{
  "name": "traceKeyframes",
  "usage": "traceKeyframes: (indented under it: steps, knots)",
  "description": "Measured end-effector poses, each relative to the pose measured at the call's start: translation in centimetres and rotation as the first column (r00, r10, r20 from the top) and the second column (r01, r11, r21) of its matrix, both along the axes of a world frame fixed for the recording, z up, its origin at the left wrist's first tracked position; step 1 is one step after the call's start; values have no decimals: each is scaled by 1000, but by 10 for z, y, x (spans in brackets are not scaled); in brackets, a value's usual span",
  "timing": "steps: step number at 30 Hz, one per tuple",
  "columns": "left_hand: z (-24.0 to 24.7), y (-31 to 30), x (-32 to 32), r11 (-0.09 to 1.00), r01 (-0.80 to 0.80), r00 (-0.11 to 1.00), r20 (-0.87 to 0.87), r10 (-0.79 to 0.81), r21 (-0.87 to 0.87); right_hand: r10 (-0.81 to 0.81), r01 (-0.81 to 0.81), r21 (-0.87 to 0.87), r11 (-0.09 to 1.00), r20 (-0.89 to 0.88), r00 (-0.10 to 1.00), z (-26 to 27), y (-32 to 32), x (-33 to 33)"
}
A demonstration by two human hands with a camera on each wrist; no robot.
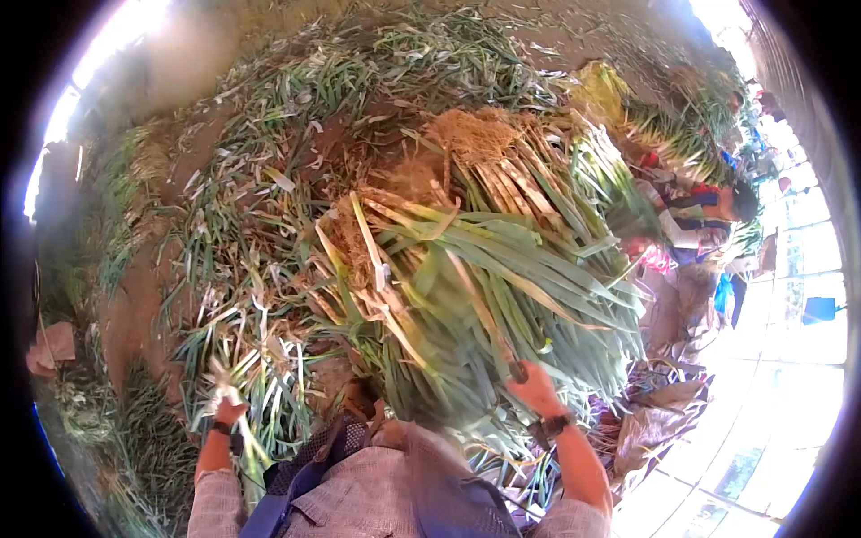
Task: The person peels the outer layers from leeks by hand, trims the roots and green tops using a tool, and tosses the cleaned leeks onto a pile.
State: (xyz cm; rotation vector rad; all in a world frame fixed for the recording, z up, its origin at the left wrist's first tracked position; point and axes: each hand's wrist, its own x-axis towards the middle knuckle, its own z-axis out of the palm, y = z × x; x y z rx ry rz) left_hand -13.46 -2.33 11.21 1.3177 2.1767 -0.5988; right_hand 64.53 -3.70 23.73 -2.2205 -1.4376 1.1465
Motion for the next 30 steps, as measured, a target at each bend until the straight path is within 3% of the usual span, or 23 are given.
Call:
traceKeyframes:
  steps: [1, 2, 3, 4, 5, 6, 7, 8, 9, 11, 12, 14, 18, 20, 21, 22, 23, 24, 26, 27, 29, 30]
  knots:
    - [-43, -13, 24, 961, 51, 987, 134, -90, 274, -9, 9, -60, 998, 0, 1000, 8, -4, -4]
    - [-27, 8, 88, 998, 38, 963, 265, -49, 48, -19, 20, -106, 994, 15, 1000, 0, -11, -3]
    - [-95, 5, 99, 859, 476, 747, 428, -509, 189, -34, 32, -116, 993, -19, 999, -1, -15, -6]
    - [-82, 12, 155, 873, 452, 721, 501, -479, 184, -42, 33, -137, 990, -63, 997, 1, -20, -13]
    - [-36, 28, 222, 913, 268, 699, 591, -403, 307, -51, 36, -152, 988, -92, 995, 5, -22, -22]
    - [24, 46, 268, 936, 221, 678, 647, -350, 274, -61, 40, -171, 984, -118, 991, 5, -27, -28]
    - [19, 55, 286, 918, 346, 527, 770, -359, 192, -24, 5, -165, 986, -118, 993, -12, -42, -23]
    - [-36, 31, 299, 859, 180, 360, 780, -511, 480, -110, 72, -190, 979, -196, 974, -5, -45, -35]
    - [-36, 27, 328, 923, 112, 460, 804, -378, 369, -91, 48, -218, 975, -191, 977, -12, -51, -37]
    - [17, 37, 358, 987, 163, 398, 915, -66, 1, -58, 5, -261, 965, -197, 979, -18, -70, -39]
    - [16, 28, 364, 990, 140, 412, 910, -43, -16, -75, 19, -294, 956, -182, 980, -22, -79, -38]
    - [14, 12, 368, 985, 170, 276, 960, -46, -2, -80, 19, -329, 944, -173, 982, -20, -71, -48]
    - [12, -9, 354, 995, 82, 263, 962, -71, 51, 58, -110, -342, 933, -160, 985, -8, -60, -52]
    - [-1, -10, 345, 1000, -2, 267, 964, -12, 14, -52, -41, -321, 946, -273, 961, -17, -54, -49]
    - [2, -13, 342, 998, -54, 356, 934, 37, -19, -117, 2, -321, 947, -338, 934, -20, -51, -47]
    - [10, -2, 337, 996, -83, 420, 906, 57, -24, -22, -65, -282, 957, -296, 955, -25, -46, -38]
    - [-23, -8, 337, 985, -132, 460, 887, -35, 108, -77, -2, -268, 963, -284, 956, -17, -38, -38]
    - [-6, 6, 332, 974, -157, 469, 881, -70, 161, -125, 53, -249, 967, -283, 951, -12, -29, -42]
    - [-25, 19, 329, 975, -201, 466, 885, 9, 95, -213, 171, -185, 968, -236, 948, -20, -31, -29]
    - [-22, 37, 332, 971, -195, 457, 889, -32, 135, -300, 259, -187, 948, -243, 922, -10, -24, -33]
    - [-7, 60, 337, 996, 22, 518, 851, -86, 87, -471, 418, -230, 879, -281, 836, 11, -22, -41]
    - [-8, 70, 345, 995, 42, 509, 855, -101, 93, -487, 438, -222, 871, -276, 829, 10, -31, -41]
